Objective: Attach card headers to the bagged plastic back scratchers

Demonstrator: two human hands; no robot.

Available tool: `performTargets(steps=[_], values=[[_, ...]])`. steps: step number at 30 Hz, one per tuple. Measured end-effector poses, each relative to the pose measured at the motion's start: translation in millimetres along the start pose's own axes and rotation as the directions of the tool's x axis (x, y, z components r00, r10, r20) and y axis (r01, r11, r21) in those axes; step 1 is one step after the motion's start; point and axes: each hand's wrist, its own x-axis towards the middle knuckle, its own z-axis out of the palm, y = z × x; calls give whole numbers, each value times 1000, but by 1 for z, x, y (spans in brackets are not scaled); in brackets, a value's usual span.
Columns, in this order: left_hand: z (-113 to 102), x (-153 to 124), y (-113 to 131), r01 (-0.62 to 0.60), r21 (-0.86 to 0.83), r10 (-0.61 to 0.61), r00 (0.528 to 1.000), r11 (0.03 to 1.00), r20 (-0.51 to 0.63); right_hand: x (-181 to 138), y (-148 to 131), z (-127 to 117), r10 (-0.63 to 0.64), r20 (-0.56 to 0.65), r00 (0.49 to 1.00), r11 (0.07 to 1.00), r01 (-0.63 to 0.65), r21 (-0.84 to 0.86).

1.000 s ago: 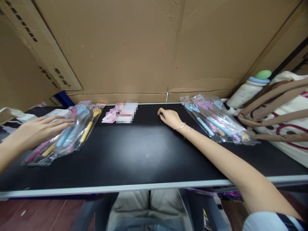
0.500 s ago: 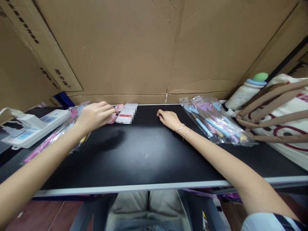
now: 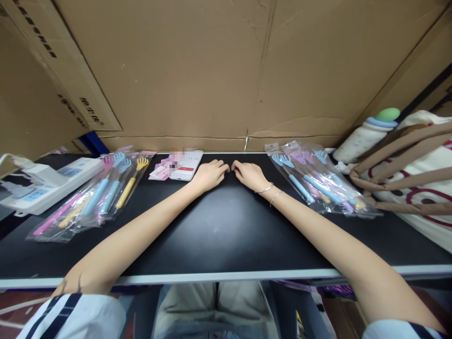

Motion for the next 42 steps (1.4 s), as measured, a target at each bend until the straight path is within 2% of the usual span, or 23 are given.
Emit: performTargets(steps=[5,12,16,19,22,26,28,31,35,38,42], values=[[4,-5,-3,120,-134,-121,993,984,-1,0,1,1,-6,8,1000,1000,6,3],[5,-5,-3,127,-143,-128,992,982,6,-2,5,-1,-36,10,999,999,36,0],[5,-6,-4,121,-154,-122,993,981,2,0,19,-8,-58,53,997,996,61,-58],[5,-7,-4,117,-162,-119,993,980,-3,1,42,-18,25,83,996,989,-13,-147],[5,-6,-3,123,-164,-126,992,979,-8,-3,72,-31,203,31,979,954,-191,-231],[5,-6,-3,129,-166,-130,992,978,3,-16,114,-48,429,-92,899,867,-438,-239],[5,-6,-3,128,-171,-130,992,977,4,-23,131,-55,495,-122,860,831,-510,-223],[6,-7,-3,125,-171,-127,992,977,-4,-29,149,-60,678,-50,734,710,-670,-218],[7,-6,-4,126,-170,-129,992,977,-10,-29,159,-61,797,54,601,595,-769,-234],[8,-6,-5,132,-171,-136,991,976,-15,-27,162,-61,828,98,552,557,-792,-249],[7,-6,-4,131,-169,-136,991,977,-16,-27,168,-63,833,131,537,552,-797,-245]])
